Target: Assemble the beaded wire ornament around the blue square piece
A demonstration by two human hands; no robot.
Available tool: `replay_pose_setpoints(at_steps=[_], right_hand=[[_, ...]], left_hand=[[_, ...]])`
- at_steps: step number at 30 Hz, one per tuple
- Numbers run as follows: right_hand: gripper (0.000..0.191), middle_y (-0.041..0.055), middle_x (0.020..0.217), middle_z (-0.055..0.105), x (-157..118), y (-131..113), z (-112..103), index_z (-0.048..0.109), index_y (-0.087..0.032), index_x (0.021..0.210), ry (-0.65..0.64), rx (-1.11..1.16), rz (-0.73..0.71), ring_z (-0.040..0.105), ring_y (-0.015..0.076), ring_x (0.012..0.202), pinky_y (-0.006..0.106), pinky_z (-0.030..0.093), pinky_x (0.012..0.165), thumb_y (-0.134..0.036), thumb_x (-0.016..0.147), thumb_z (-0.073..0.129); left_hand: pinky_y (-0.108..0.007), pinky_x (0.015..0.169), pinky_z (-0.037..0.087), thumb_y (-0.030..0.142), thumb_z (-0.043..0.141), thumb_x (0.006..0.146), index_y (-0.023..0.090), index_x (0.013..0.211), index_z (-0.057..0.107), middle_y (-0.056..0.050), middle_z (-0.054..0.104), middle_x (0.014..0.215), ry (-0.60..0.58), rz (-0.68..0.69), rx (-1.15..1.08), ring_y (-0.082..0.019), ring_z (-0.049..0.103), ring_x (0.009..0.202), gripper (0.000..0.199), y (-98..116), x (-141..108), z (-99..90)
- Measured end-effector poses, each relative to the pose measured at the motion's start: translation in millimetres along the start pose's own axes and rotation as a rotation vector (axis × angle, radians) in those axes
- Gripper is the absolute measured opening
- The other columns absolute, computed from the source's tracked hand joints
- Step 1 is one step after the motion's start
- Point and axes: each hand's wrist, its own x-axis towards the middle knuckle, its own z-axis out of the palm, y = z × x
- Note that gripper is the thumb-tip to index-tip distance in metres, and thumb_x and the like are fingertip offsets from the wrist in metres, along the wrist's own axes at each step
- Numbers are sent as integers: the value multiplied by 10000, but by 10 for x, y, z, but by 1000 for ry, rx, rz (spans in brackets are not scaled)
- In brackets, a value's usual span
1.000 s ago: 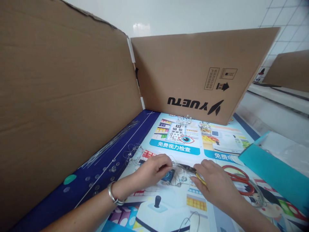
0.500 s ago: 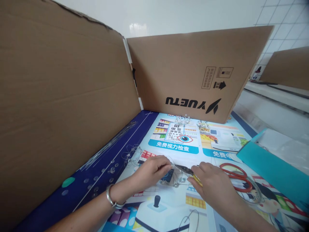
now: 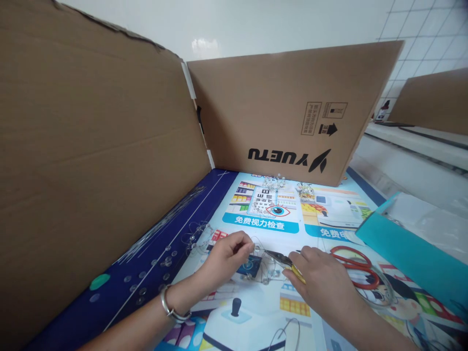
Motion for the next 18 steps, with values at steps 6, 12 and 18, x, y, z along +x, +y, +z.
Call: replay_pose_setpoints(at_steps=[6,12,18], right_hand=[[181,51,790,579,5,31,42,580,-222,879,-31,-1,25,557,203,759,304,373,637,-359,843,466],[193,43,770,581,-21,66,70,585,-234,899,-24,-16,14,566,214,743,313,378,618,-365,842,456],[238,52,784,588,-27,183,9,607,-239,902,56,-56,-1,568,222,732,314,381,592,-405,823,456]], left_hand=[[-201,537,331,302,440,843,154,724,512,28,473,627,-48,7,-149,-87,409,563,203,12,46,-81],[-205,552,327,315,460,836,149,728,502,32,451,664,-9,11,-222,-81,389,574,202,-87,108,-119],[-205,533,342,316,459,833,149,714,506,19,503,680,-14,4,-258,-77,426,544,210,-132,117,-101]])
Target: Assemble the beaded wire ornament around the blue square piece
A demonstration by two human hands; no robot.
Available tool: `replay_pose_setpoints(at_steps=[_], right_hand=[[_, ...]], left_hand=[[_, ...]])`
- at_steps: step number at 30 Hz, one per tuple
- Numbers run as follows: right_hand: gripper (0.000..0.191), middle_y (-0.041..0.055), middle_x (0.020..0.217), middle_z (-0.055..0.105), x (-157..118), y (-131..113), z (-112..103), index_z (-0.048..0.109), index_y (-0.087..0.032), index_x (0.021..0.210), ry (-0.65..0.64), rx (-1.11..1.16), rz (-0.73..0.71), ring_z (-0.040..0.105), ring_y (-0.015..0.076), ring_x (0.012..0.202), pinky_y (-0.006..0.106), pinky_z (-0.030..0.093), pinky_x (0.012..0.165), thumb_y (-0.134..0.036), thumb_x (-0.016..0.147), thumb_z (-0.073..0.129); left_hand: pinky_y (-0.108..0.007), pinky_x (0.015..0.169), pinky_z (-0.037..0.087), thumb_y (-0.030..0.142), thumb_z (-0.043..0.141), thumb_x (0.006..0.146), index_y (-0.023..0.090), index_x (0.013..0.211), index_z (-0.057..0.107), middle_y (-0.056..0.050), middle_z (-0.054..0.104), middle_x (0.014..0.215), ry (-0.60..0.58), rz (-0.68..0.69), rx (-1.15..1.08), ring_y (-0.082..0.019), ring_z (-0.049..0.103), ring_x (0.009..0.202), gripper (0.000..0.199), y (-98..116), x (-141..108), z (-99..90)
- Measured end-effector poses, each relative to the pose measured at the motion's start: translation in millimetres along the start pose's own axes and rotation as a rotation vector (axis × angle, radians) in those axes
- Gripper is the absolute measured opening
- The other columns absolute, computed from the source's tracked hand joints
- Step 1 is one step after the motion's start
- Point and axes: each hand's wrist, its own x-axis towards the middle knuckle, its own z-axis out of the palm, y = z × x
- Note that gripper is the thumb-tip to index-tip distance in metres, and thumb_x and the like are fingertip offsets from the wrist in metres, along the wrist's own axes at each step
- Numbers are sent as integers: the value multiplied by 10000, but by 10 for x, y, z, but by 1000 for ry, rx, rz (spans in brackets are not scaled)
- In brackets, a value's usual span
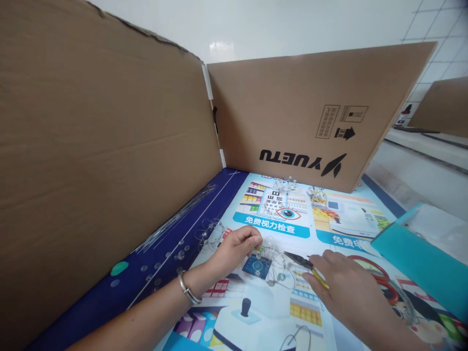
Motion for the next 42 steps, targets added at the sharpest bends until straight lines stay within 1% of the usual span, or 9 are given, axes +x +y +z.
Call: replay_pose_setpoints(at_steps=[2,4,7,11,18,22,28,32,42], right_hand=[[254,59,796,589,-1,7,-29,605,-242,920,20,-2,6,565,228,747,322,385,605,-415,825,445],[262,63,809,589,-6,-38,-53,600,-243,936,33,22,-4,561,225,758,329,389,628,-415,832,433],[263,61,815,584,-20,-187,-72,593,-248,949,30,80,-59,553,218,757,330,391,639,-418,831,431],[245,65,807,576,-31,-377,-85,593,-244,944,43,84,-49,544,229,761,339,388,634,-399,822,449],[242,74,826,575,-37,-455,-118,595,-239,940,88,85,-61,539,242,788,344,386,637,-392,819,452],[235,73,816,573,-42,-484,-117,592,-239,937,111,85,-80,532,240,776,341,381,624,-389,810,463],[207,78,789,576,-27,-509,-139,599,-231,907,99,40,-81,523,246,760,363,370,638,-361,808,470],[189,79,773,580,-16,-520,-154,601,-230,894,99,-17,-95,523,248,731,365,364,617,-345,801,483],[135,64,719,555,-24,-534,-170,585,-237,865,126,-110,-103,518,230,672,345,331,571,-321,806,496]], left_hand=[[-208,538,355,313,459,833,153,711,506,17,505,670,10,-2,-2,-82,435,549,207,4,-9,13],[-212,545,365,320,451,837,158,718,509,16,511,665,27,-8,11,-89,445,558,209,6,-23,31],[-213,547,364,327,444,840,163,715,514,18,515,649,79,14,62,-93,445,559,218,8,-55,69],[-214,555,359,313,460,832,161,688,511,25,504,613,146,39,103,-94,435,563,215,34,-95,120],[-209,498,348,372,471,823,172,692,476,42,484,579,235,-49,7,-85,430,502,239,95,-133,180],[-211,499,370,384,471,821,174,698,459,41,491,589,234,-77,-58,-84,448,490,244,114,-155,211],[-215,503,389,399,475,817,176,705,448,41,510,604,234,-110,-140,-83,482,483,251,108,-166,235],[-215,507,393,411,484,814,173,723,454,33,528,631,229,-132,-171,-82,497,494,256,95,-172,242],[-218,540,400,365,483,831,172,714,447,29,522,648,214,-99,-159,-83,496,535,228,148,-204,270]])
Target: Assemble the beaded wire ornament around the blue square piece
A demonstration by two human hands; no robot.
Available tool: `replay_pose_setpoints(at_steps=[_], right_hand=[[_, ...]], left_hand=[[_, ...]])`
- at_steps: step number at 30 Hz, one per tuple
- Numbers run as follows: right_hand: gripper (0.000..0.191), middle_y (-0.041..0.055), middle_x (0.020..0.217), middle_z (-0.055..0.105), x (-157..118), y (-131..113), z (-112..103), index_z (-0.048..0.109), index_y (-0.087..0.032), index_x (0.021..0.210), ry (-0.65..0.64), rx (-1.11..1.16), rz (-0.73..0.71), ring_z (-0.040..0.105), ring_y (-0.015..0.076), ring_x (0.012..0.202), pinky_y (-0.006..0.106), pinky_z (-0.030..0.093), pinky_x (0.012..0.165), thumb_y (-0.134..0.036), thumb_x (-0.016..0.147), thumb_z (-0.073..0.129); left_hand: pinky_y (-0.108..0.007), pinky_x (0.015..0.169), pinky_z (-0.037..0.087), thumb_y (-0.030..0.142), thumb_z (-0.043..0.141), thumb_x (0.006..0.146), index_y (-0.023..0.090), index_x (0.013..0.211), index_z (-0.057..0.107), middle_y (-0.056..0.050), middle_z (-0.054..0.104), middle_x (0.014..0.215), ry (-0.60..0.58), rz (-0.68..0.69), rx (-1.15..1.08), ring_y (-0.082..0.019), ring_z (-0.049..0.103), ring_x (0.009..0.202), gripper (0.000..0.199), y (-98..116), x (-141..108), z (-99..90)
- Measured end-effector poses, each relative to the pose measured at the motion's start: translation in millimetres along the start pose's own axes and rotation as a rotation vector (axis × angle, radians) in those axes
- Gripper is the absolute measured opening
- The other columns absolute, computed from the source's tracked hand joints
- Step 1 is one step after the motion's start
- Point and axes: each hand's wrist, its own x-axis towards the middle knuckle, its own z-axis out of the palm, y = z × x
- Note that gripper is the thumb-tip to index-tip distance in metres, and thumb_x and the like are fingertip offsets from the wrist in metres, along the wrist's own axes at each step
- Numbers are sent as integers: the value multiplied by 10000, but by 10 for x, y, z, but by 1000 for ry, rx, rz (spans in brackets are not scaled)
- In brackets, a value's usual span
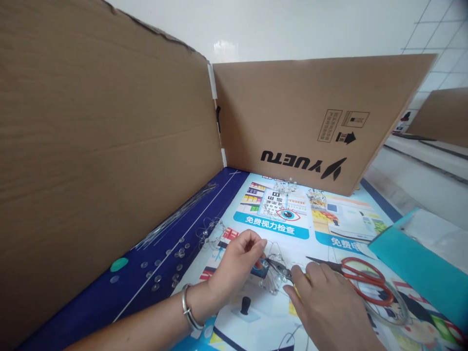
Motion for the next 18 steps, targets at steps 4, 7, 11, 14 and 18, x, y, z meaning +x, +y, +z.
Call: replay_pose_setpoints(at_steps=[4,7,11,14,18], right_hand=[[121,48,695,533,-12,3,28,573,-237,838,28,-29,-1,507,218,642,333,316,556,-334,794,517],[131,32,674,514,-37,13,80,562,-239,833,74,-55,0,500,214,626,324,308,546,-357,784,533],[180,29,694,518,-64,34,180,550,-238,892,96,-61,-14,505,207,622,310,307,537,-389,800,515],[216,30,692,518,-80,49,246,546,-233,921,115,-69,-16,506,204,606,304,304,525,-412,812,495],[205,32,690,516,-90,70,265,547,-229,895,100,-47,1,506,206,606,310,309,529,-408,824,479]], left_hand=[[-216,532,391,355,477,833,172,710,444,28,519,645,8,-3,32,-82,484,534,224,21,-13,5],[-218,535,391,356,461,839,172,711,447,24,527,649,25,8,50,-87,488,541,224,19,-15,4],[-231,544,400,355,403,864,181,737,434,18,548,671,33,9,49,-95,510,539,217,-12,-1,-5],[-240,539,409,341,372,874,190,746,413,25,549,666,59,-4,34,-98,516,519,203,-40,26,-20],[-245,545,417,342,375,872,195,745,405,33,546,663,73,-8,22,-101,527,521,196,-49,49,-41]])
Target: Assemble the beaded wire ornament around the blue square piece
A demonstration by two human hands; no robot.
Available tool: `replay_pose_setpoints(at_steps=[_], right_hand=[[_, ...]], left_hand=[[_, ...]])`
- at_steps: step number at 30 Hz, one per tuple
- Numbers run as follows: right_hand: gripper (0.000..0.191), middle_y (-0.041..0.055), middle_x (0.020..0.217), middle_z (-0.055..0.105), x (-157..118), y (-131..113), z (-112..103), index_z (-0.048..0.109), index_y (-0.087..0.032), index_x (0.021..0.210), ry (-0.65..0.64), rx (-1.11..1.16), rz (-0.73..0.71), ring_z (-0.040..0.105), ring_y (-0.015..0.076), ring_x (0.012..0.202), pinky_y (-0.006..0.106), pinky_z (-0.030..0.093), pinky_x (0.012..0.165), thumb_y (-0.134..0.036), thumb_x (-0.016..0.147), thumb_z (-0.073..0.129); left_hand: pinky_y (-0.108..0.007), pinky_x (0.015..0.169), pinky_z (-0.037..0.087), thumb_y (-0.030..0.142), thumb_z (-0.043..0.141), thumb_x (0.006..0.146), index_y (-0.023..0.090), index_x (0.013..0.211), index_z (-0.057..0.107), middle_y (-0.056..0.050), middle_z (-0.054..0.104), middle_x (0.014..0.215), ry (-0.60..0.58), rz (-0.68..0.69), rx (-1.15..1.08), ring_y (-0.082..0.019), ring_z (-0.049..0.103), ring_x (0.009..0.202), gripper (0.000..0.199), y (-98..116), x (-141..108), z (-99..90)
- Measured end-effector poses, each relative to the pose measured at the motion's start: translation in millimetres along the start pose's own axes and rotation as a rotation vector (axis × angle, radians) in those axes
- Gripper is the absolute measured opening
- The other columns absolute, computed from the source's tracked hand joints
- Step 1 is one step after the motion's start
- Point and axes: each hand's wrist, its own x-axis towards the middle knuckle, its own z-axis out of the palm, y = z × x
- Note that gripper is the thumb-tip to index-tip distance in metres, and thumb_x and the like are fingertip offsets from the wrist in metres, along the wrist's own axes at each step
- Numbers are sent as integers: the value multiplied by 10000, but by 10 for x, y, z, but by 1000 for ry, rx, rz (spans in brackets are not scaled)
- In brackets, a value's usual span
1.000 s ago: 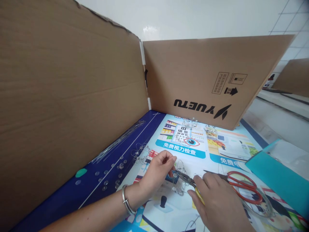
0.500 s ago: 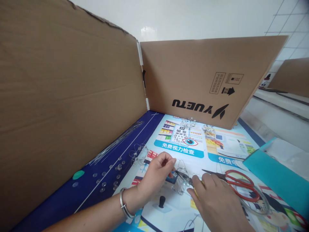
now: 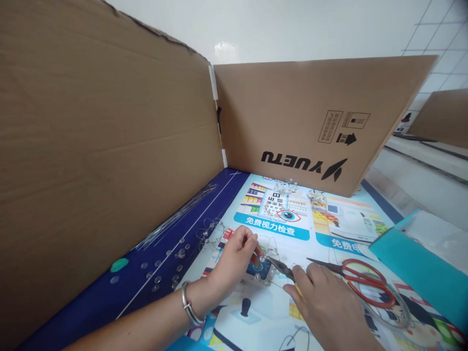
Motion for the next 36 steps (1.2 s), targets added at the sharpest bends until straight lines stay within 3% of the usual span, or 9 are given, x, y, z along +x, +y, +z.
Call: replay_pose_setpoints(at_steps=[11,22,30,36], right_hand=[[176,47,730,536,77,-33,-104,554,-231,873,-51,39,-2,504,234,683,350,322,583,-384,791,521],[158,35,705,524,58,-40,-140,543,-226,884,43,-11,-29,491,219,654,337,311,577,-357,799,515],[176,20,686,510,36,-57,-78,519,-226,866,-1,-42,-13,491,198,622,305,295,550,-383,789,539],[193,14,693,498,2,-72,0,507,-232,883,-28,-20,-15,490,190,599,291,277,530,-408,803,518]], left_hand=[[-247,567,403,357,417,863,187,709,416,31,547,639,-30,55,82,-99,501,533,230,53,-25,2],[-240,543,372,330,429,855,184,700,428,26,522,644,-16,80,164,-99,468,548,212,101,-59,10],[-246,556,378,299,403,861,187,690,416,27,510,643,-11,92,217,-103,464,551,205,171,-79,10],[-246,515,392,301,360,873,202,728,382,35,518,645,-19,62,112,-103,480,502,177,86,-59,24]])
